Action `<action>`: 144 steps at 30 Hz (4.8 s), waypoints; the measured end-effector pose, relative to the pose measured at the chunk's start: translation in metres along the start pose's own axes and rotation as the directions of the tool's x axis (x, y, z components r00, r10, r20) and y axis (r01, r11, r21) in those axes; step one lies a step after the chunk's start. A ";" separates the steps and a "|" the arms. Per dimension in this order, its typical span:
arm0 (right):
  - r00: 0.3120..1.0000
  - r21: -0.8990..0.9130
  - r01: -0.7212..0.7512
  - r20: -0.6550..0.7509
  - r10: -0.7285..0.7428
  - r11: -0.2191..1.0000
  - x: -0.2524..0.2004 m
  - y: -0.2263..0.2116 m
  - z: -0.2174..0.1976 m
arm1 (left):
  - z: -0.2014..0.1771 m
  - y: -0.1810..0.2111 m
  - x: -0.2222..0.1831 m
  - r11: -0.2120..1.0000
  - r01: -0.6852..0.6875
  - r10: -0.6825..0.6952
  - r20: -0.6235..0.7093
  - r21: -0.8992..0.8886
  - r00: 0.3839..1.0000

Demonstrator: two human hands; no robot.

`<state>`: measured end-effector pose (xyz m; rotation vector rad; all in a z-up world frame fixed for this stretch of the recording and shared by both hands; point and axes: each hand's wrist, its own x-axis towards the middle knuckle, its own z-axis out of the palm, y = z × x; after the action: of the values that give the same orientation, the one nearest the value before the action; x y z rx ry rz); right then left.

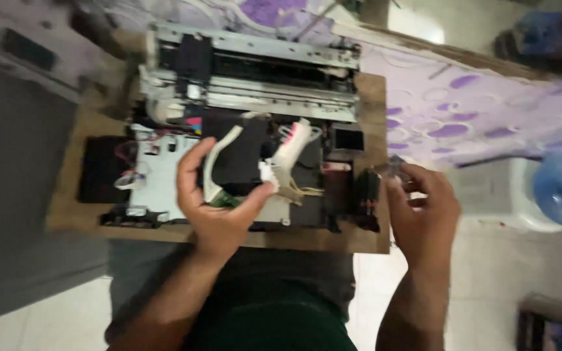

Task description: The person is disassembling a printer's internal components, specifically removing parts from the ink holder assembly using a screwdriver.

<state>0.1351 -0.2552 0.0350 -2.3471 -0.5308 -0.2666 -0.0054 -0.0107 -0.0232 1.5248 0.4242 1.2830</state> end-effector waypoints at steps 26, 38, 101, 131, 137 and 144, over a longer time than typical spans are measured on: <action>0.866 0.793 -0.238 0.435 -0.247 0.561 0.000 0.042 -0.035 | 0.005 0.023 0.003 0.995 0.046 -0.045 -0.009 0.089 0.999; 0.358 0.261 0.540 0.789 -0.499 0.800 0.046 -0.043 -0.037 | 0.000 0.026 -0.001 0.988 0.062 -0.069 0.048 0.145 0.996; 0.366 -0.192 0.868 0.872 -0.326 0.458 0.072 -0.083 -0.047 | 0.003 0.031 0.001 0.996 0.062 -0.067 0.082 0.061 0.994; 0.559 -0.278 0.609 0.815 -0.153 0.742 0.075 -0.076 -0.063 | 0.004 0.031 0.002 0.997 0.071 -0.070 0.102 -0.003 0.992; 0.459 -0.157 0.793 0.789 -0.408 0.589 0.080 -0.078 -0.066 | 0.005 0.034 0.002 0.993 0.114 -0.113 0.086 -0.002 0.990; 0.507 -0.165 0.601 0.835 -0.213 0.782 0.075 -0.089 -0.065 | 0.004 0.032 0.002 0.996 0.093 -0.094 0.101 0.006 0.990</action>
<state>0.1594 -0.2173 0.1601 -2.6580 -1.6627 0.5579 -0.0121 -0.0231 0.0061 1.5457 0.4260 1.1279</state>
